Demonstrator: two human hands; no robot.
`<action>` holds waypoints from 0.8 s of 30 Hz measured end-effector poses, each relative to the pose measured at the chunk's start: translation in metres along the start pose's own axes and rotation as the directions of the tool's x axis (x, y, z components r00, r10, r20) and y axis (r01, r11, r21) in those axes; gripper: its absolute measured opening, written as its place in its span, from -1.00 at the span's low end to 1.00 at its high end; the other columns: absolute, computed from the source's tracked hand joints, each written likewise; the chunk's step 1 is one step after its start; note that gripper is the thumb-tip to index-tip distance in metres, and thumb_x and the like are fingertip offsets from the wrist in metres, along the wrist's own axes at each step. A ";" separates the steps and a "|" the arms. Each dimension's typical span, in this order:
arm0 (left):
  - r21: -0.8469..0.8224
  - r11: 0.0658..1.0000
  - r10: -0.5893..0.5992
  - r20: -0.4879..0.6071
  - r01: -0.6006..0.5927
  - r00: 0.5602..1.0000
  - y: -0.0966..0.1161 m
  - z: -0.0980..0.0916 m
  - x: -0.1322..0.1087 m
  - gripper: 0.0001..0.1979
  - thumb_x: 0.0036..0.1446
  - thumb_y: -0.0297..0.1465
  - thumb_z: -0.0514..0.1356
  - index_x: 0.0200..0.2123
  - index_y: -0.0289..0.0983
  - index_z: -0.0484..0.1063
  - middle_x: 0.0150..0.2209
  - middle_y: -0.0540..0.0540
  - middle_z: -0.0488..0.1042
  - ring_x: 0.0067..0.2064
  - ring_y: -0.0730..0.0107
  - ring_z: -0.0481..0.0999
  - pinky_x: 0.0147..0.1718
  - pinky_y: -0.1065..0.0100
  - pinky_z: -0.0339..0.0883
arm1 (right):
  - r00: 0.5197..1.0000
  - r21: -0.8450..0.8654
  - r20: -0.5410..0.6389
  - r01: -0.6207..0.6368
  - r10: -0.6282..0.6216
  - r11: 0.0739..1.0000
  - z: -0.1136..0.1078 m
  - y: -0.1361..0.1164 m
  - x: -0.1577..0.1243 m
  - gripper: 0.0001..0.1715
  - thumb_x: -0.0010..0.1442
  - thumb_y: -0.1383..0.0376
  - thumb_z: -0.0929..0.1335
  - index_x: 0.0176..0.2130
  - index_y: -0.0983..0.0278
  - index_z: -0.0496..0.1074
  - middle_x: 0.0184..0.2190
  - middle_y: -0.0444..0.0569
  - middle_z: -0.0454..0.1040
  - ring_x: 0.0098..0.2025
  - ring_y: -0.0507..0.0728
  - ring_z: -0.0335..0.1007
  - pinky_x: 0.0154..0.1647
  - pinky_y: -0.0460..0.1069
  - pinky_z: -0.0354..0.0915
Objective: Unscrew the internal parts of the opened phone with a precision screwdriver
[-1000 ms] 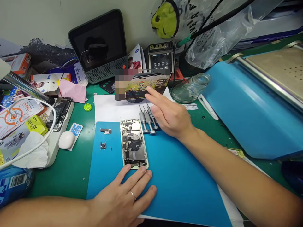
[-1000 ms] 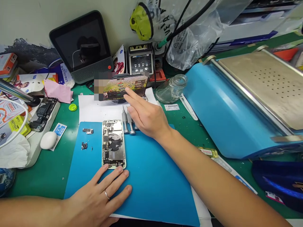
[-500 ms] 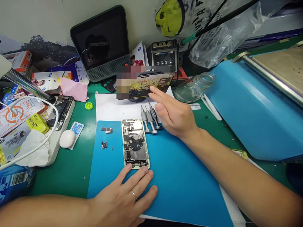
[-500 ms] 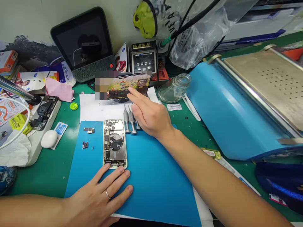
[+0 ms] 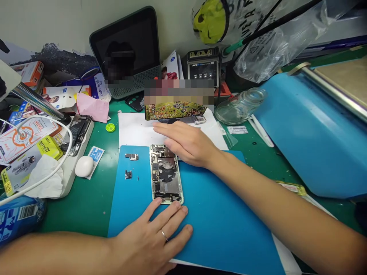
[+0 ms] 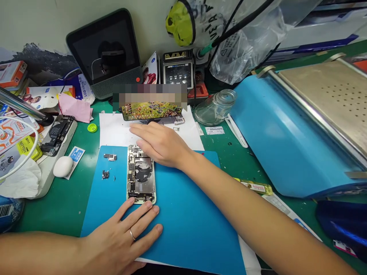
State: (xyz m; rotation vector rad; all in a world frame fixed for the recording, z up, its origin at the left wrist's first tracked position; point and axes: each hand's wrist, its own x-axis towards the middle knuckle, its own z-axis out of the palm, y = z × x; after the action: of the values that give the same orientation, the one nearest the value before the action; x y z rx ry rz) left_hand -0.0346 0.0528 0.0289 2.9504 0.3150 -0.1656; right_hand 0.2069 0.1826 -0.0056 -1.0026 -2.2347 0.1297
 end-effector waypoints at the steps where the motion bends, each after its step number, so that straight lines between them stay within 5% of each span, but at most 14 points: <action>1: 0.003 1.000 0.000 -0.002 0.000 1.000 0.000 0.000 0.000 -0.40 0.48 -0.16 -0.08 0.44 -0.34 0.10 0.47 -0.32 0.01 0.48 -0.08 -0.01 0.35 -0.09 -0.10 | 1.000 0.031 0.028 -0.007 0.006 1.000 0.001 0.000 0.000 -0.50 0.47 0.22 0.15 0.25 0.34 0.37 0.27 0.09 0.42 0.15 0.23 0.48 0.12 0.16 0.42; 11: 0.005 1.000 -0.007 -0.011 0.007 1.000 0.001 0.002 0.001 -0.41 0.47 -0.16 -0.08 0.43 -0.33 0.11 0.47 -0.30 0.02 0.47 -0.05 0.00 0.35 -0.07 -0.07 | 0.982 0.157 0.170 -0.105 0.077 0.982 0.000 0.001 0.003 -0.42 0.47 0.24 0.13 0.41 0.20 0.15 0.43 0.02 0.15 0.44 0.17 0.17 0.30 0.21 0.32; 18: -0.020 1.000 -0.002 0.000 0.002 1.000 0.001 0.001 0.001 -0.41 0.47 -0.16 -0.06 0.42 -0.35 0.11 0.47 -0.33 0.00 0.48 -0.06 -0.03 0.37 -0.07 -0.13 | 0.974 0.135 -0.164 -0.132 0.154 0.982 0.001 0.004 -0.008 -0.50 0.41 0.26 0.14 0.10 0.26 0.54 0.10 0.06 0.58 0.10 0.21 0.58 0.10 0.20 0.47; 24: -0.021 1.000 -0.005 0.002 0.005 1.000 0.002 0.003 0.000 -0.39 0.47 -0.16 -0.06 0.43 -0.37 0.07 0.47 -0.35 -0.03 0.48 -0.10 -0.06 0.36 -0.12 -0.16 | 0.941 -0.004 -0.304 -0.157 0.148 0.988 -0.004 0.005 -0.013 -0.51 0.38 0.28 0.15 -0.03 0.25 0.61 -0.03 0.04 0.64 -0.01 0.22 0.64 -0.04 0.18 0.52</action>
State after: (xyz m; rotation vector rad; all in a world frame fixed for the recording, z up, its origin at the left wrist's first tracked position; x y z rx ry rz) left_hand -0.0346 0.0506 0.0262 2.9284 0.3216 -0.1644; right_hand 0.2184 0.1761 -0.0117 -1.1297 -1.8843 0.0102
